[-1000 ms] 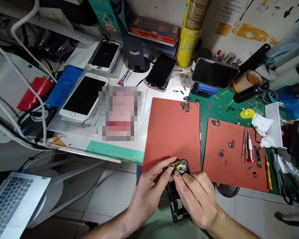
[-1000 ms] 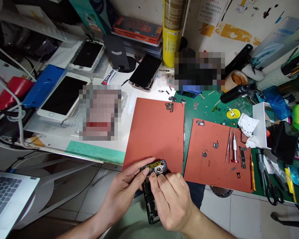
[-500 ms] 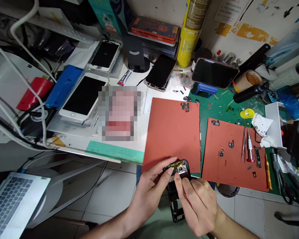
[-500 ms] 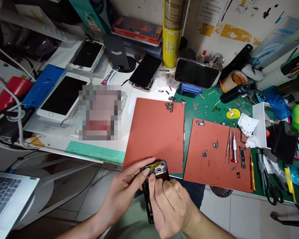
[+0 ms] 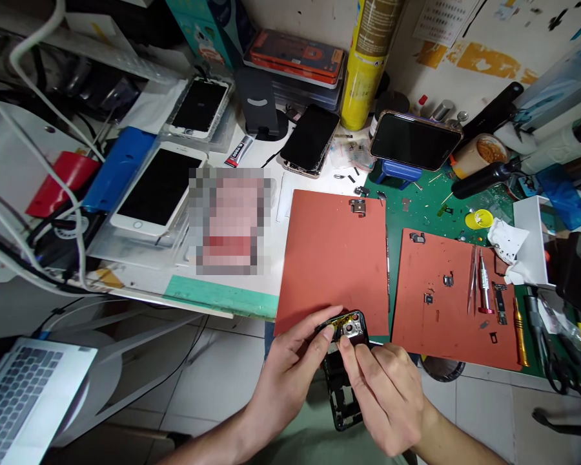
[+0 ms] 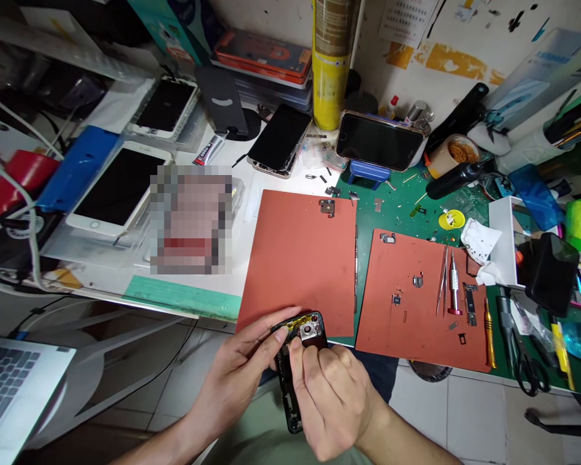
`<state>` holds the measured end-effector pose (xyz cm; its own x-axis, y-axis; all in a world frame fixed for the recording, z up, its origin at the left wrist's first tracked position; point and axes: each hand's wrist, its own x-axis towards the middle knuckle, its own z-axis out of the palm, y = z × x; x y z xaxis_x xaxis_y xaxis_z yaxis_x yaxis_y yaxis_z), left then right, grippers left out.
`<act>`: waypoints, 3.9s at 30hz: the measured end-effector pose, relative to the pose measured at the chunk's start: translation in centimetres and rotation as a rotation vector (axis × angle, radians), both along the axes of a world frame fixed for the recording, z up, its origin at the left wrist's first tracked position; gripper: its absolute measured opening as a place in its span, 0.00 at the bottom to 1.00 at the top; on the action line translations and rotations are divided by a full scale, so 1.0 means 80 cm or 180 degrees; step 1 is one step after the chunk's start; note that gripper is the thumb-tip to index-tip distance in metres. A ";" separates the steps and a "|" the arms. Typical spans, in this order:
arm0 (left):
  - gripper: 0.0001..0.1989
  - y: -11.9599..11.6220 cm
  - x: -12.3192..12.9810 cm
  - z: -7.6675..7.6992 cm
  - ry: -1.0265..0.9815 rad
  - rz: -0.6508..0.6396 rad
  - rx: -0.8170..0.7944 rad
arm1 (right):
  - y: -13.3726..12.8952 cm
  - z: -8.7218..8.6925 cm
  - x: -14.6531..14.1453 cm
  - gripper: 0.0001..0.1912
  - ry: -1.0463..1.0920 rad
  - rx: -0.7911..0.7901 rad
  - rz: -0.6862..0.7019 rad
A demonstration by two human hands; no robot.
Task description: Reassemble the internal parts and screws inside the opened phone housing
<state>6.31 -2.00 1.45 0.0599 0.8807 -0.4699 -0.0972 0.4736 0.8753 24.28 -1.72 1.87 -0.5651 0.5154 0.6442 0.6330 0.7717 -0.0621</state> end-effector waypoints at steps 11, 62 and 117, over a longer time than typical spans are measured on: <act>0.21 -0.001 0.000 -0.002 -0.0010 0.0008 -0.0048 | -0.005 -0.007 0.001 0.12 -0.0140 0.0048 -0.0001; 0.19 0.001 0.003 -0.002 0.0210 -0.0319 -0.0032 | 0.025 0.020 0.010 0.09 0.2673 -0.4373 -0.1549; 0.19 0.009 0.005 -0.004 0.0328 -0.0445 -0.0045 | 0.028 0.024 0.016 0.11 0.2341 -0.4283 -0.1580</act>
<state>6.70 -1.25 1.09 0.1323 0.8604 -0.4922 0.0603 0.4886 0.8704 25.60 0.51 3.82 0.0333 0.9317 -0.3617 0.3199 -0.3528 -0.8793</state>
